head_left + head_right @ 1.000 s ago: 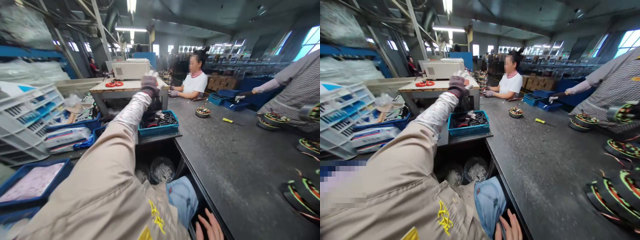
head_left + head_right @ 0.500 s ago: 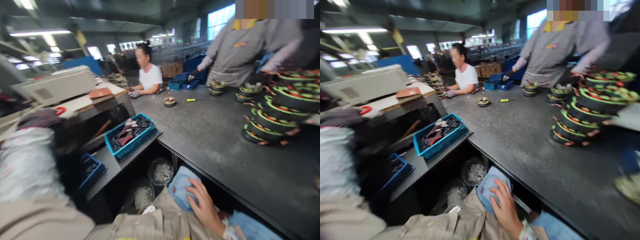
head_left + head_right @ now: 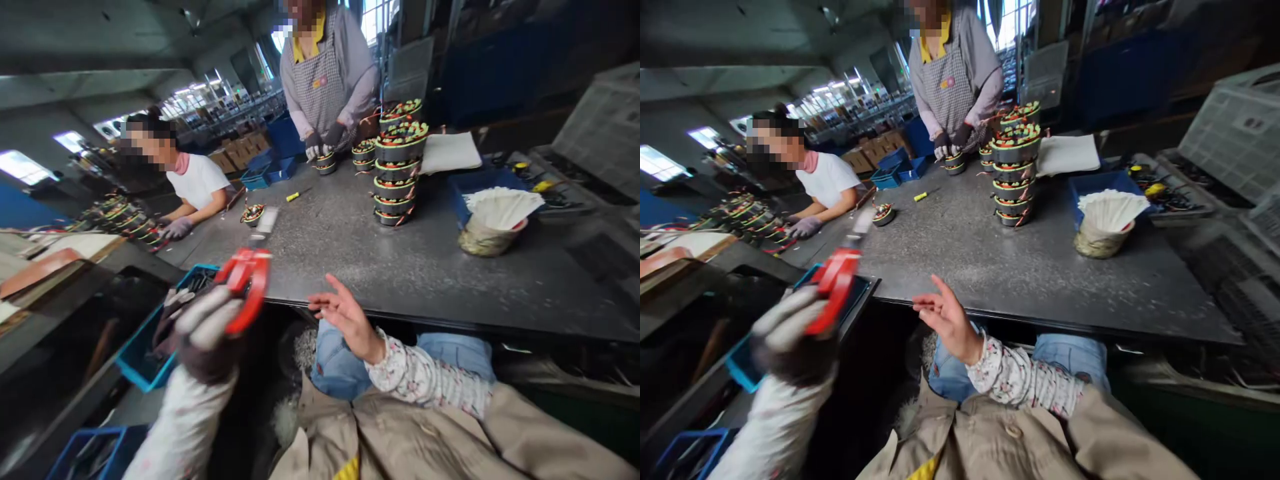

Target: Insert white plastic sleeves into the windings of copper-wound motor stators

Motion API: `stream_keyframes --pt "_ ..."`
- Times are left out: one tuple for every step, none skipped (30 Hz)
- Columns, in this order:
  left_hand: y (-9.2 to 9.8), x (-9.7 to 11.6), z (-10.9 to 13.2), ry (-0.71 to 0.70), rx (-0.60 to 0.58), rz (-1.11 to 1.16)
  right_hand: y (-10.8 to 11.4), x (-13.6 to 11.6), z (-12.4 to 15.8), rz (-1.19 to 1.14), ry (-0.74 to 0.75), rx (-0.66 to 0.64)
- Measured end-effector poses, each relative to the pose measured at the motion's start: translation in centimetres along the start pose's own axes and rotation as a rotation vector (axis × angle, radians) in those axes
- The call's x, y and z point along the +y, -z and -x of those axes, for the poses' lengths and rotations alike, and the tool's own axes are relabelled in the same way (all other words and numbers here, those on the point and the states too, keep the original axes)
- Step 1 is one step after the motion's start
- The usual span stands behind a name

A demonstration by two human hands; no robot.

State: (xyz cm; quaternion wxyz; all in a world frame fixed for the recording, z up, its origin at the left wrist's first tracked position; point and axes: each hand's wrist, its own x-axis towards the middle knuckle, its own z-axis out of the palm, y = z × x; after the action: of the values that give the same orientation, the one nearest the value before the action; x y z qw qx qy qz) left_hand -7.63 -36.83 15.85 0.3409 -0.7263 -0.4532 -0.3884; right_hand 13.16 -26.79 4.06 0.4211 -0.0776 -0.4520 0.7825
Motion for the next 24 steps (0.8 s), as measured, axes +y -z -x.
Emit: stream_keyframes --pt "-2.7 2.1 -0.4 -0.140 0.004 0.047 0.1 -1.2 0.1 -0.050 0.021 0.044" --pt "-5.6 4.3 -1.1 -0.263 -0.100 0.178 0.4 -2.5 0.4 -0.078 0.050 0.107" --pt "-8.4 6.3 -1.9 -0.331 -0.165 0.299 1.0 -3.7 0.9 -0.088 0.081 0.184" --pt "-11.0 8.1 -2.7 -0.367 -0.148 0.432 2.0 -4.9 1.6 -0.079 0.112 0.268" --pt "-13.4 9.7 -3.5 -0.386 -0.132 0.526 3.3 -6.1 2.4 -0.039 0.138 0.352" --pt "-15.6 10.9 -4.2 -0.422 -0.139 0.577 4.9 -7.3 3.4 0.028 0.166 0.437" --pt "-17.5 11.8 -4.9 -0.467 -0.130 0.611 6.9 -8.4 4.4 0.136 0.195 0.497" --pt "-19.2 12.4 -5.4 -0.516 -0.114 0.621 9.2 -9.5 5.4 0.288 0.233 0.548" --pt "-20.8 12.7 -5.9 -0.569 -0.096 0.617 11.7 -10.6 6.4 0.466 0.283 0.596" --pt "-22.3 13.0 -6.4 -0.606 -0.068 0.614 14.4 -11.6 7.4 0.655 0.323 0.624" --pt "-23.9 13.2 -7.0 -0.620 -0.038 0.610 16.9 -12.5 8.3 0.850 0.363 0.687" --pt "-25.5 13.5 -7.8 -0.614 -0.015 0.605 19.4 -13.3 9.0 1.087 0.352 0.707" --pt "-27.1 13.9 -8.7 -0.591 0.000 0.594 21.5 -13.8 9.6 1.339 0.316 0.680" --pt "-28.8 14.4 -9.9 -0.559 0.017 0.568 23.3 -14.1 10.0 1.566 0.289 0.649" --pt "-30.6 15.0 -11.4 -0.527 0.029 0.519 24.7 -14.2 10.3 1.752 0.272 0.600" --pt "-32.3 15.7 -13.1 -0.496 0.010 0.438 25.6 -14.0 10.4 1.899 0.274 0.562" --pt "-33.9 16.3 -14.9 -0.457 -0.012 0.350 26.2 -13.8 10.5 2.005 0.297 0.543" --pt "-35.4 16.9 -17.0 -0.431 -0.111 0.247 26.5 -13.4 10.5 2.070 0.338 0.533" --pt "-36.7 17.2 -19.1 -0.378 -0.205 0.154 26.6 -13.1 10.4 2.100 0.390 0.534" --pt "-37.8 17.2 -21.2 -0.311 -0.306 0.076 26.5 -12.8 10.4 2.101 0.448 0.539" --pt "-38.7 16.8 -23.3 -0.225 -0.396 0.010 26.4 -12.6 10.3 2.083 0.505 0.541" --pt "-39.5 16.2 -25.1 -0.148 -0.479 -0.042 26.3 -12.5 10.3 2.054 0.553 0.537" --pt "-40.1 15.2 -26.7 -0.063 -0.542 -0.089 26.3 -12.4 10.4 2.023 0.590 0.534" --pt "-40.7 14.0 -27.9 0.021 -0.599 -0.142 26.2 -12.5 10.4 1.998 0.612 0.532"
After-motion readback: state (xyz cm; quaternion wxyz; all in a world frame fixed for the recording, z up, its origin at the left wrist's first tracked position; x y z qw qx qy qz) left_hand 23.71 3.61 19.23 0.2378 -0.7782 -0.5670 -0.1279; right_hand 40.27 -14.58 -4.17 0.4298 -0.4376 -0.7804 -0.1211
